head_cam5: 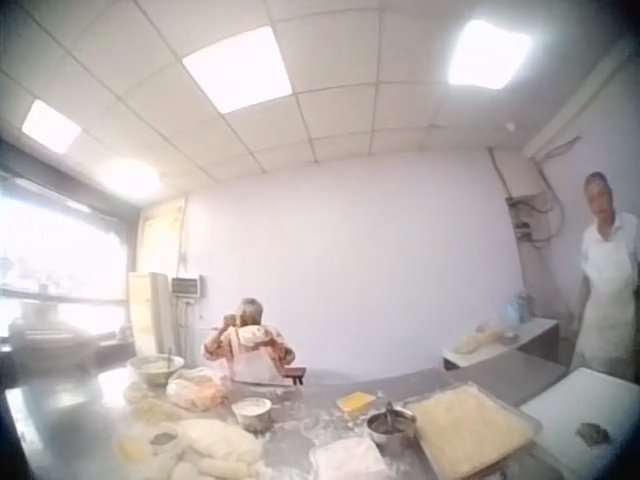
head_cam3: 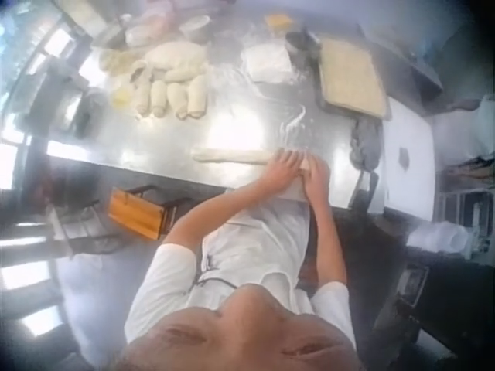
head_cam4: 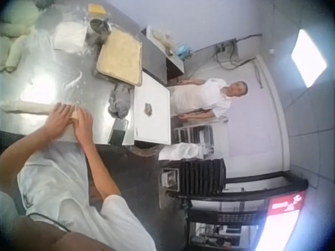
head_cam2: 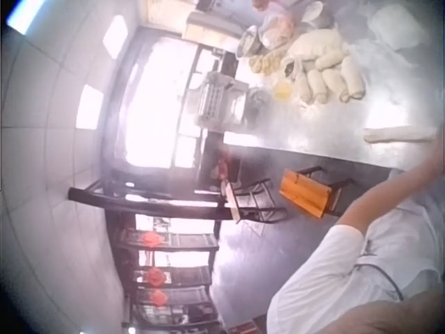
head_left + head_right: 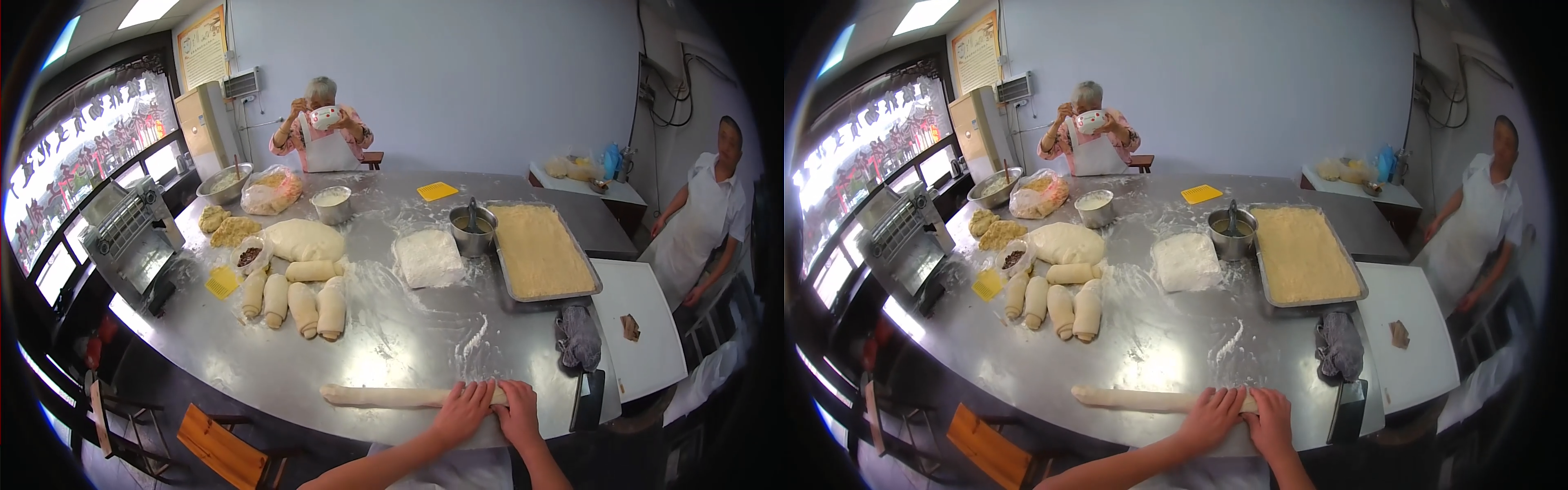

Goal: Rolling out pieces of dough on a large metal prep table.

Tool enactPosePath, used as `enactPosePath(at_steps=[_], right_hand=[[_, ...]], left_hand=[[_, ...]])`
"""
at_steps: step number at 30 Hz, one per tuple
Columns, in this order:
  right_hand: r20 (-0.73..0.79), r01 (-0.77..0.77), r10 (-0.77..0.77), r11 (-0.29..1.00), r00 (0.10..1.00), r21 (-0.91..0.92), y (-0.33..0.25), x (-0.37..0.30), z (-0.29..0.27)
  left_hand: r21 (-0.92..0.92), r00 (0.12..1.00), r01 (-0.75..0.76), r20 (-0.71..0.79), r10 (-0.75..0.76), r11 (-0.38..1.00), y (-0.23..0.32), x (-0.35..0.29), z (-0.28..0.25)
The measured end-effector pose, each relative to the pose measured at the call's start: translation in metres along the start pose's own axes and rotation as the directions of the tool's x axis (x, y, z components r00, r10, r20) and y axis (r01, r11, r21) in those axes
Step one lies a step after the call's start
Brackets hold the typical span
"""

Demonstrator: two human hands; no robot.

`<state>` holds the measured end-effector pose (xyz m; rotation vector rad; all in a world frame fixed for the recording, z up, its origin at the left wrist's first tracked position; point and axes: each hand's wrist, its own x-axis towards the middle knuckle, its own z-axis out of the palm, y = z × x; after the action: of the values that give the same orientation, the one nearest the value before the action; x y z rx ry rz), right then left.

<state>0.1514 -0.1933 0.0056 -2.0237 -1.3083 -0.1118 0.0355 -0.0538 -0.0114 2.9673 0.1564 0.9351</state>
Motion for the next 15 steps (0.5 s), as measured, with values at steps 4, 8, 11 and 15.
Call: enactPosePath(at_steps=[4, 8, 11, 15], right_hand=[[-0.012, -0.022, 0.022, 0.999, 1.0, 0.039, 0.011, 0.0, 0.003], [-0.004, -0.043, 0.043, 0.998, 0.999, 0.035, 0.01, -0.001, 0.006], [-0.019, -0.021, 0.021, 1.0, 1.0, -0.005, 0.004, -0.002, 0.004], [-0.003, -0.005, 0.005, 0.998, 1.0, -0.062, 0.003, -0.01, 0.004]], left_hand=[[0.041, 0.988, -0.012, 0.156, 0.006, 0.999, 0.003, 0.009, 0.007], [0.019, 0.987, 0.005, 0.163, -0.008, 1.0, 0.002, 0.009, 0.007], [0.019, 0.967, 0.041, 0.249, -0.045, 0.999, 0.007, 0.008, 0.003], [0.089, 0.993, 0.044, 0.108, -0.053, 0.995, 0.013, 0.001, -0.001]])
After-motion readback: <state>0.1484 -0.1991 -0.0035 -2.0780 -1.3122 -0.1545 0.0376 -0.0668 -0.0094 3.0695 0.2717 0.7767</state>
